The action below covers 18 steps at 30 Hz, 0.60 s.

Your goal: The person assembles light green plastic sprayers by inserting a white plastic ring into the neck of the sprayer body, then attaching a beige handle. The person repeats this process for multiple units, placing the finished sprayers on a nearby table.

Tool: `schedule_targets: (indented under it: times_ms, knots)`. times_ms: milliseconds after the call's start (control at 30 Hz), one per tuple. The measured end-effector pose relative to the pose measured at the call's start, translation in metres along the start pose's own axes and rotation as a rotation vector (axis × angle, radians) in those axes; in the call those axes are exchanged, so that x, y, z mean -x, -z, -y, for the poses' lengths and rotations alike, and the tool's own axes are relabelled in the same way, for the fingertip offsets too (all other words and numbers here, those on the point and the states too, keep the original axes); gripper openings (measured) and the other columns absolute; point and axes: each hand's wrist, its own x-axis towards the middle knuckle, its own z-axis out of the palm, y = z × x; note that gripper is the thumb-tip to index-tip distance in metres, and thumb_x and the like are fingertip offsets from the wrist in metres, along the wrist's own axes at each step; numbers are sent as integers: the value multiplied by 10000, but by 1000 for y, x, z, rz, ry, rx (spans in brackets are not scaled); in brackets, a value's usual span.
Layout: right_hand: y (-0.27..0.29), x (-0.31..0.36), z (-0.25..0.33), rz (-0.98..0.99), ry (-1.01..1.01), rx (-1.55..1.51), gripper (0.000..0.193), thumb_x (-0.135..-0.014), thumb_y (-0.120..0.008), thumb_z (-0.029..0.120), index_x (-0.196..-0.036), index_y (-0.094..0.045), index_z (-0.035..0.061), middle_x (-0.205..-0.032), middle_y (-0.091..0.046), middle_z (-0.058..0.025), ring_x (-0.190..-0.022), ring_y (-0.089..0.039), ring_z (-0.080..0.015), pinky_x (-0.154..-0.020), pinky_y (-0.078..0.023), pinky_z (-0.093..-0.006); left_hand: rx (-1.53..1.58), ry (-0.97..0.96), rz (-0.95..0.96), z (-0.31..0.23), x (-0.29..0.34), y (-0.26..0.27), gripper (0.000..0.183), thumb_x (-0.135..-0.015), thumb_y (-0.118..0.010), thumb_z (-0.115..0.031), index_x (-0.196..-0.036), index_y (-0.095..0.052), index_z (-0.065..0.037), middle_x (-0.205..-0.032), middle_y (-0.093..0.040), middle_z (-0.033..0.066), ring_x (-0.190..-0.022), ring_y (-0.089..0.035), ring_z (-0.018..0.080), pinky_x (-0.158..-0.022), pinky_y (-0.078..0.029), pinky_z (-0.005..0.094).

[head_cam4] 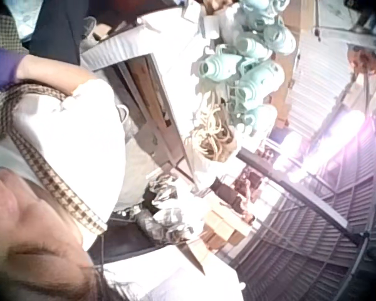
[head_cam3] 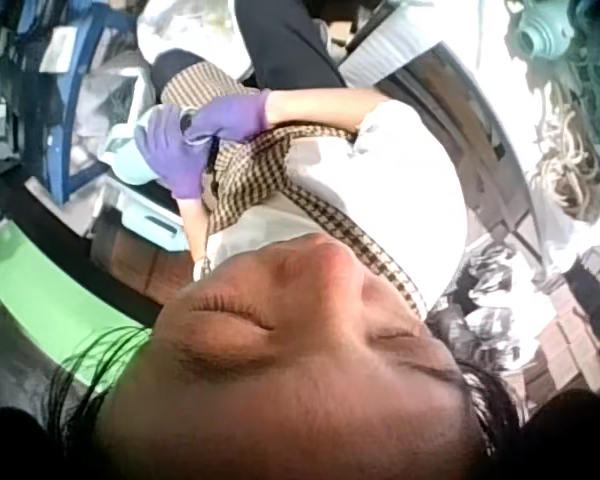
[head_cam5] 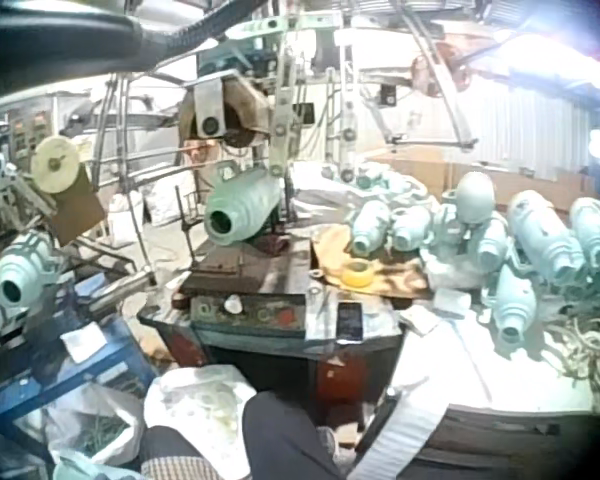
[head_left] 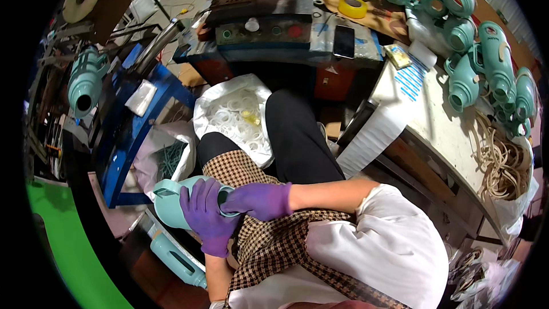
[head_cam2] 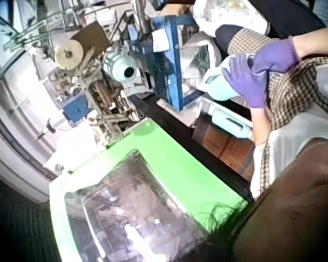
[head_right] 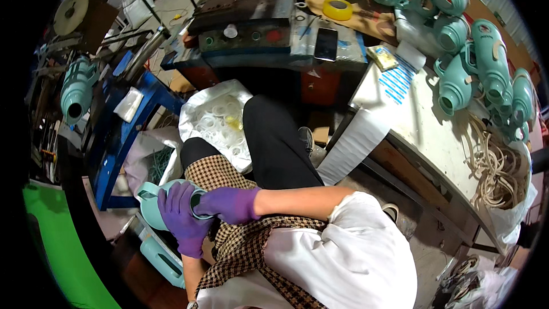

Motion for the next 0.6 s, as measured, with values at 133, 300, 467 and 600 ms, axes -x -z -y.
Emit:
schedule_targets:
  times_ms: [133,300,467,600]
  knots:
    - [65,81,21,-433,54,-47,296,-896,-689,42,-1192,-699,28,-1080,-711,-135,-1019,-681,-282,-897,-548,-378,-74,-203,-15,5,9,13,460,-817,-729,-426,-1107,-634,-82,-1125,-682,85,-1107,-632,312,-1120,-312,627]
    - [201,263,-11,-1281,-545,763,180,-845,-745,54,-1023,-743,22,-1081,-714,-119,-981,-676,-245,-865,-529,-345,-189,-671,145,-6,54,0,298,-854,-687,-259,-1140,-659,-339,-1168,-684,-121,-1085,-623,114,-1043,-383,530]
    - [240,396,-75,-1228,-1004,1064,193,-808,-760,169,-976,-755,74,-1003,-701,-146,-901,-672,-305,-833,-529,-383,-43,-688,211,-11,68,-18,313,-863,-661,-267,-1163,-651,-357,-1293,-612,-177,-1159,-566,63,-946,-428,451]
    - [241,406,-83,-1331,-891,906,116,-799,-743,89,-875,-708,10,-869,-659,-134,-814,-643,-254,-779,-503,-339,13,-729,249,3,68,-16,371,-885,-622,-239,-1236,-622,-361,-1368,-570,-157,-1212,-543,45,-1001,-417,443]
